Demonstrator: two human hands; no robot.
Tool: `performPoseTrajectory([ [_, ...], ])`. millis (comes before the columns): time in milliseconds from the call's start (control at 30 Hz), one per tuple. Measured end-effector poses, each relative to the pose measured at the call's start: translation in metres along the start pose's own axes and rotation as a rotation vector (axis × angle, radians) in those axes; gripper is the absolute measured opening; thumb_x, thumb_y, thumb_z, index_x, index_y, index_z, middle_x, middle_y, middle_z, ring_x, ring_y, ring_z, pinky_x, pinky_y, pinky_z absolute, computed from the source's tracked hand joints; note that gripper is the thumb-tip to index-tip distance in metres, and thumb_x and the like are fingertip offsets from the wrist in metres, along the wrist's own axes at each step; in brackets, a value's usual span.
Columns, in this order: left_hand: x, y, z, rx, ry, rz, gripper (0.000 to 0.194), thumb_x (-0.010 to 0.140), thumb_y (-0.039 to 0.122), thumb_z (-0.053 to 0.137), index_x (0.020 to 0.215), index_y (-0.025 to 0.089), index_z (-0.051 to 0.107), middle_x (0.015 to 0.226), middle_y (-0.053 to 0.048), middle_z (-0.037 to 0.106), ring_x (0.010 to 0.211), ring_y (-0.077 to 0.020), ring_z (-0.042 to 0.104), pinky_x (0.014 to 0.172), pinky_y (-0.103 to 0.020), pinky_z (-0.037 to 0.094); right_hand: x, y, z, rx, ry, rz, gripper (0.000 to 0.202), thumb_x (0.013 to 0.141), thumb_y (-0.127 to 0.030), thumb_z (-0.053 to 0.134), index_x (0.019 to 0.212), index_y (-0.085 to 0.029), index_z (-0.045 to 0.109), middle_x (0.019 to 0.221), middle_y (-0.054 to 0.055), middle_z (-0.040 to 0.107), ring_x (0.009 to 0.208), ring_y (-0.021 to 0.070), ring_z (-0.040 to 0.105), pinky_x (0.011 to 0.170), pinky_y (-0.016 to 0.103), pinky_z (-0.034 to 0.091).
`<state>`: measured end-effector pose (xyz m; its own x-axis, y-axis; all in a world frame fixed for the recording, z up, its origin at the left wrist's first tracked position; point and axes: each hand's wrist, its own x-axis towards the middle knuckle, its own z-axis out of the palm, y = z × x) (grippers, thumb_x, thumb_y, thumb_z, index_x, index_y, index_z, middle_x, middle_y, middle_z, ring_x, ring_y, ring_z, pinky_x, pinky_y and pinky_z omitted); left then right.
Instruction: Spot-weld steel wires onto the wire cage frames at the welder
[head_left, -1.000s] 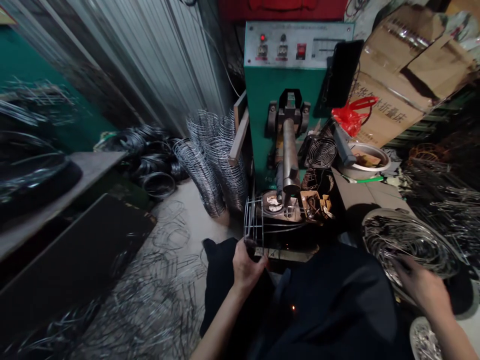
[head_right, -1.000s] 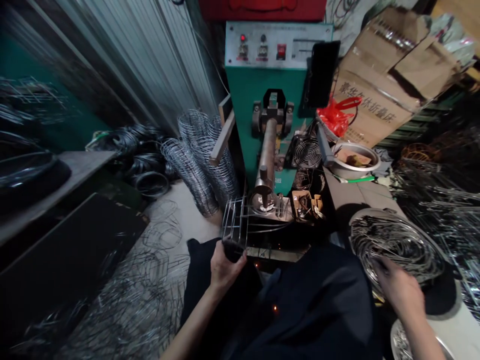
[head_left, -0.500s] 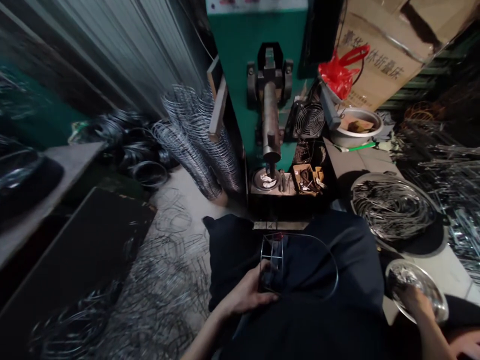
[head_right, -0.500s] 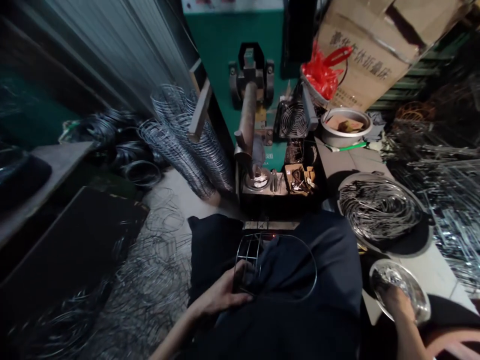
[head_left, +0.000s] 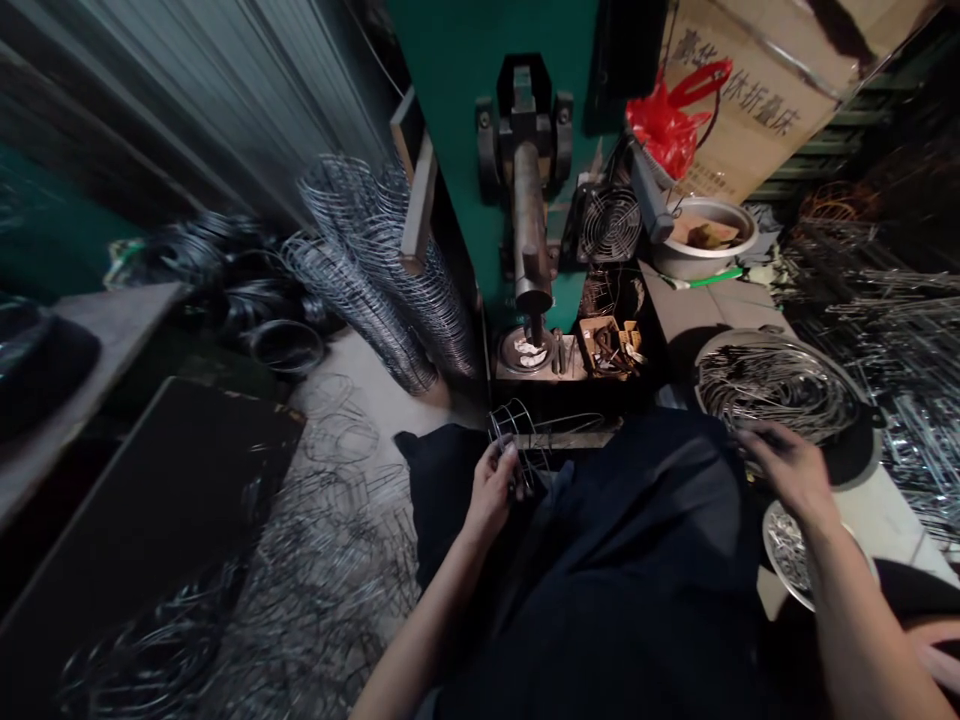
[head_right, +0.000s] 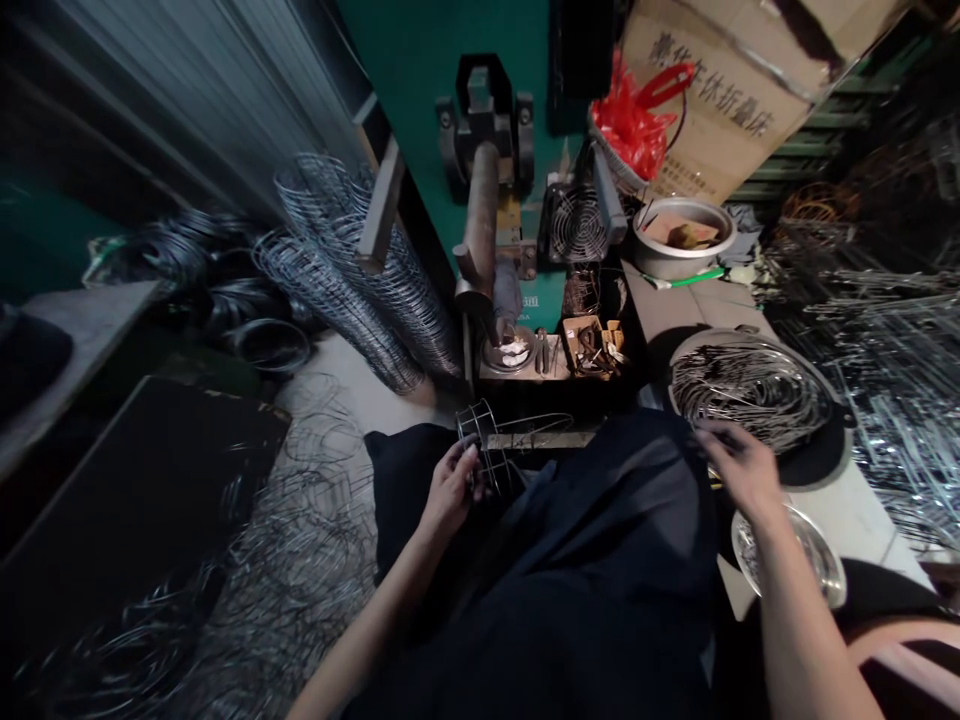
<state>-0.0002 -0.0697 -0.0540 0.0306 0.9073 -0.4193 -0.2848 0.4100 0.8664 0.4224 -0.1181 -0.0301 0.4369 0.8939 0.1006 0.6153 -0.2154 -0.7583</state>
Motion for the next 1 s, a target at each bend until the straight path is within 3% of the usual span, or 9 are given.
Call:
performPoseTrajectory([
  [67,0.012,0.005,0.007,-0.085,0.037,0.015,0.064,0.075,0.056,0.071,0.12,0.013,0.054,0.058,0.01,0.045,0.036,-0.0033,0.033,0.036,-0.017,0.031,0.011,-0.064,0.035,0.053,-0.238,-0.164,0.036,0.086,-0.05,0.063,0.108,-0.023,0.072,0.107,0.008,0.074,0.102,0.0267,0.069,0.093,0.041,0.054],
  [133,0.017,0.013,0.011,-0.138,0.055,0.028,0.064,0.074,0.055,0.072,0.12,0.014,0.054,0.057,0.011,0.043,0.035,-0.0018,0.029,0.035,-0.017,0.03,0.016,-0.112,0.068,0.086,-0.38,-0.346,0.031,0.092,-0.045,0.058,0.111,-0.024,0.072,0.114,0.006,0.073,0.11,0.0248,0.066,0.1,0.041,0.05],
  [233,0.018,0.027,0.014,-0.194,0.063,0.035,0.064,0.075,0.052,0.073,0.124,0.015,0.054,0.058,0.011,0.043,0.034,-0.0011,0.027,0.034,-0.016,0.029,0.021,-0.15,0.109,0.071,-0.482,-0.597,0.025,0.097,-0.034,0.052,0.109,-0.025,0.073,0.112,0.005,0.073,0.117,0.0232,0.063,0.102,0.04,0.047],
  [400,0.022,0.04,0.011,-0.236,0.082,0.036,0.064,0.075,0.048,0.075,0.126,0.015,0.053,0.054,0.012,0.041,0.033,-0.0018,0.025,0.032,-0.016,0.023,0.032,-0.163,0.14,-0.009,-0.483,-0.8,0.023,0.099,-0.027,0.05,0.105,-0.025,0.072,0.102,0.004,0.075,0.119,0.024,0.06,0.103,0.044,0.043],
  [567,0.029,0.045,0.01,-0.221,0.088,0.034,0.064,0.074,0.047,0.076,0.125,0.015,0.055,0.053,0.012,0.039,0.033,-0.0018,0.025,0.033,-0.016,0.022,0.041,-0.169,0.147,-0.001,-0.454,-0.795,0.022,0.099,-0.028,0.051,0.105,-0.025,0.071,0.103,0.004,0.075,0.118,0.0226,0.06,0.101,0.041,0.043],
  [733,0.031,0.053,0.016,-0.241,0.077,0.023,0.064,0.074,0.047,0.076,0.125,0.015,0.055,0.052,0.012,0.039,0.033,-0.0023,0.025,0.032,-0.016,0.021,0.044,-0.165,0.16,-0.148,-0.475,-0.842,0.023,0.098,-0.024,0.051,0.111,-0.026,0.07,0.11,0.006,0.074,0.118,0.0251,0.061,0.104,0.049,0.036],
  [867,0.035,0.058,0.014,-0.255,0.096,0.027,0.062,0.072,0.049,0.077,0.121,0.015,0.057,0.051,0.013,0.036,0.033,-0.0021,0.024,0.032,-0.016,0.02,0.042,-0.166,0.165,-0.202,-0.377,-0.906,0.03,0.097,-0.015,0.05,0.119,-0.025,0.066,0.113,0.007,0.073,0.121,0.0264,0.059,0.108,0.056,0.027],
  [1000,0.037,0.064,0.011,-0.266,0.109,0.039,0.062,0.073,0.05,0.076,0.121,0.016,0.056,0.052,0.013,0.039,0.033,-0.0023,0.023,0.031,-0.016,0.021,0.045,-0.178,0.164,-0.095,-0.32,-0.947,0.024,0.096,-0.017,0.053,0.113,-0.025,0.069,0.104,0.006,0.075,0.119,0.0247,0.06,0.105,0.05,0.032],
])
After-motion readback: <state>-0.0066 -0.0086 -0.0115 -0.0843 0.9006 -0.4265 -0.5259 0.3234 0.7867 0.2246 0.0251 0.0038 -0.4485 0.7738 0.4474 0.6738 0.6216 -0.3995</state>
